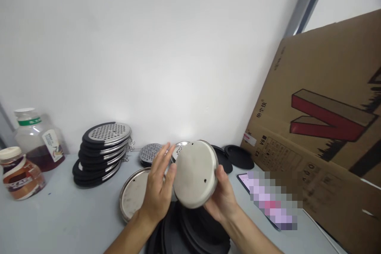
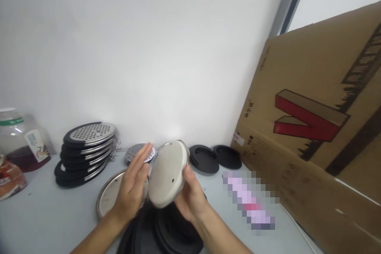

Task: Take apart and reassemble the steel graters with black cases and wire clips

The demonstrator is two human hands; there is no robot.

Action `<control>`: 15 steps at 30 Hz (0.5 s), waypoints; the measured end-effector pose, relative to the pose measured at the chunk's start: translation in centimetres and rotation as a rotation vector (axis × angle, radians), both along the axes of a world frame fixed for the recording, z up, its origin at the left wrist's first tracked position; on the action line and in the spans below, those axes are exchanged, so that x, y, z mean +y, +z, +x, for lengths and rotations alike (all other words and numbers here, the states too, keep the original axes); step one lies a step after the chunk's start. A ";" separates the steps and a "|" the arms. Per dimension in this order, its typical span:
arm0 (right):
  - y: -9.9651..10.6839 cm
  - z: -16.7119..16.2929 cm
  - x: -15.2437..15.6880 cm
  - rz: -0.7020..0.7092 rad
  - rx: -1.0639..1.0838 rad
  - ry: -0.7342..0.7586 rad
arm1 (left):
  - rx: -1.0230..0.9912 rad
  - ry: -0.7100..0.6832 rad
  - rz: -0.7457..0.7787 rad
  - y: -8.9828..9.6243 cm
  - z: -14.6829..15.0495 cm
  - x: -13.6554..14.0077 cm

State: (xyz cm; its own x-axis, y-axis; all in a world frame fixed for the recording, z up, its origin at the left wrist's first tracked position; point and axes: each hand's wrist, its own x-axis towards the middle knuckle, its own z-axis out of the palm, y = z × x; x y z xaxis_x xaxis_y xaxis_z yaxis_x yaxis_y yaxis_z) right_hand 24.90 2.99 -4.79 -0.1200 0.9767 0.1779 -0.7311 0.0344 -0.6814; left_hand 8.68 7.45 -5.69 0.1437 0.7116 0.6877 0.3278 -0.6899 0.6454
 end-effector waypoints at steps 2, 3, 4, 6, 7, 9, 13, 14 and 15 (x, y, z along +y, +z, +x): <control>0.3 0.6 0.8 -0.032 0.026 -0.006 | 0.047 -0.007 0.046 0.4 -0.4 -0.3; 0.4 0.9 1.1 -0.039 0.034 -0.009 | 0.086 -0.031 0.076 0.7 -0.5 -0.5; 0.5 1.3 1.4 -0.040 0.037 -0.007 | 0.137 -0.065 0.107 0.9 -0.6 -0.7; 0.6 1.8 1.8 -0.036 0.026 0.025 | 0.266 -0.149 0.153 1.5 -0.6 -1.0; 0.6 2.0 1.8 -0.031 0.011 0.056 | 0.342 -0.188 0.166 1.8 -0.6 -1.1; 0.7 2.1 1.7 -0.021 -0.035 0.137 | 0.493 -0.244 0.185 2.5 -0.6 -1.0; 0.8 1.8 1.6 -0.010 -0.110 0.230 | 0.680 -0.248 0.239 2.8 -0.6 0.3; 0.7 1.7 1.8 -0.006 -0.119 0.226 | 0.673 -0.237 0.259 2.6 -0.6 0.9; 0.5 1.6 2.2 0.003 -0.123 0.220 | 0.625 -0.230 0.295 2.2 -0.4 1.6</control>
State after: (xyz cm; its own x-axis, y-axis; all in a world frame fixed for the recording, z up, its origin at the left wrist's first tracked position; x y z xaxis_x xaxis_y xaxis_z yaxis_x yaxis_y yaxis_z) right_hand 26.53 5.15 -4.28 -0.3510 0.9240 0.1517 -0.6326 -0.1146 -0.7660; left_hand 8.26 9.05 -3.52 0.6959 0.4136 0.5871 0.3998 -0.9022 0.1616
